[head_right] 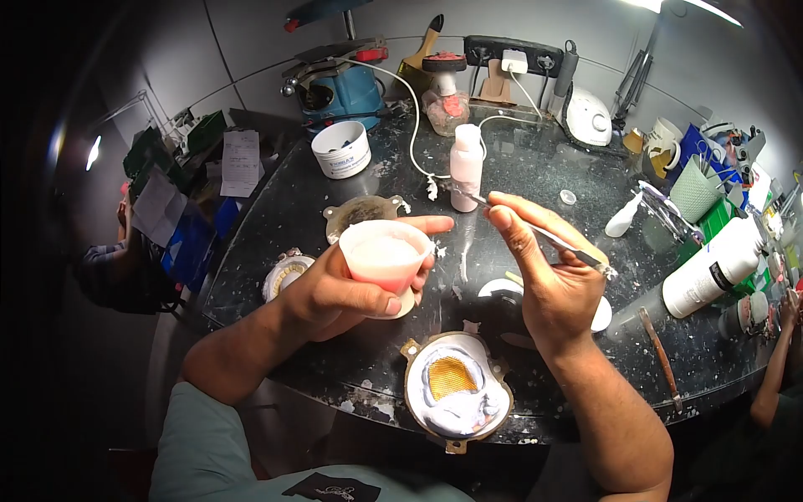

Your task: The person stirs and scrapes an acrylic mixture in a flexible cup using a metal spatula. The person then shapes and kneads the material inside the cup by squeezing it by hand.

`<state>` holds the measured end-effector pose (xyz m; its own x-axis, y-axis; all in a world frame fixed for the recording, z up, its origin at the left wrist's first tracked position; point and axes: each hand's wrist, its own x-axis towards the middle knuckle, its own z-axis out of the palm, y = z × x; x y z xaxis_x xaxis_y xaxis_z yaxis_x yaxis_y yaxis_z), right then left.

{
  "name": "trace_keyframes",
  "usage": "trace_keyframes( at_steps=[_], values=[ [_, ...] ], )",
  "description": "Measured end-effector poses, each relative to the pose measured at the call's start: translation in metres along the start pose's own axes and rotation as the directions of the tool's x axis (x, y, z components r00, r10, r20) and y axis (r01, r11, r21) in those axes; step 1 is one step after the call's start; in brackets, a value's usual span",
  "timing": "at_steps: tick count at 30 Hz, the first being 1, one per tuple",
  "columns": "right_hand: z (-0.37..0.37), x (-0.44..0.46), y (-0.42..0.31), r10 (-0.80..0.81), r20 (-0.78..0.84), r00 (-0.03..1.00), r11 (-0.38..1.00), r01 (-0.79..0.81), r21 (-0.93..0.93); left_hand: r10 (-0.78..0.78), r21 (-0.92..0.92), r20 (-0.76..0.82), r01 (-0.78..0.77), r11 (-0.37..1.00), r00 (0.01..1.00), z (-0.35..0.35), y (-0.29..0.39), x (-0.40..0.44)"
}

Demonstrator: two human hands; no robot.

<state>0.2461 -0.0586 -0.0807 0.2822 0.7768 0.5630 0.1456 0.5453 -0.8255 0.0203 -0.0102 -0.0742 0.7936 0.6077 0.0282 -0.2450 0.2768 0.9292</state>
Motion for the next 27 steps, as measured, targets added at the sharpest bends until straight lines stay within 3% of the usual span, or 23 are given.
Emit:
trace_keyframes(
  at_steps=[5,8,11,15,18,21,24,25,27],
  values=[
    [0.001,-0.004,0.006,-0.006,0.083,0.997,0.993,0.016,-0.120,0.013,-0.106,0.044,-0.008,0.994,0.999,0.001,-0.001,0.000],
    [0.002,-0.003,0.005,-0.032,0.111,0.993,0.977,0.054,-0.204,0.021,-0.172,-0.054,-0.030,0.985,0.998,0.000,0.000,-0.001],
    [-0.003,0.000,-0.007,0.081,0.075,0.994,0.958,-0.057,-0.280,0.141,-0.188,-0.176,-0.174,0.967,0.974,-0.002,-0.004,0.004],
    [-0.003,0.004,0.006,-0.074,0.079,0.994,0.990,0.083,-0.110,0.139,-0.170,-0.261,-0.187,0.968,0.955,-0.016,0.001,0.007],
    [-0.001,0.004,0.003,-0.050,0.119,0.992,0.999,0.052,-0.011,0.049,-0.102,-0.115,-0.061,0.993,0.992,-0.003,0.001,0.004],
    [0.001,0.002,0.003,-0.059,0.251,0.966,0.997,0.069,-0.031,-0.015,-0.022,-0.037,0.015,1.000,0.999,0.003,0.000,0.002],
    [0.003,0.004,0.001,-0.167,0.327,0.930,0.972,0.211,-0.104,-0.015,0.048,-0.083,0.019,0.999,0.996,0.000,0.003,0.000],
    [0.004,0.003,-0.001,-0.183,0.315,0.931,0.964,0.232,-0.127,0.053,0.038,-0.125,-0.048,0.998,0.991,0.001,0.002,0.000],
    [-0.004,-0.001,0.001,-0.080,0.296,0.952,0.993,0.103,-0.061,0.184,0.028,-0.208,-0.182,0.983,0.961,0.005,-0.001,0.003]
  ],
)
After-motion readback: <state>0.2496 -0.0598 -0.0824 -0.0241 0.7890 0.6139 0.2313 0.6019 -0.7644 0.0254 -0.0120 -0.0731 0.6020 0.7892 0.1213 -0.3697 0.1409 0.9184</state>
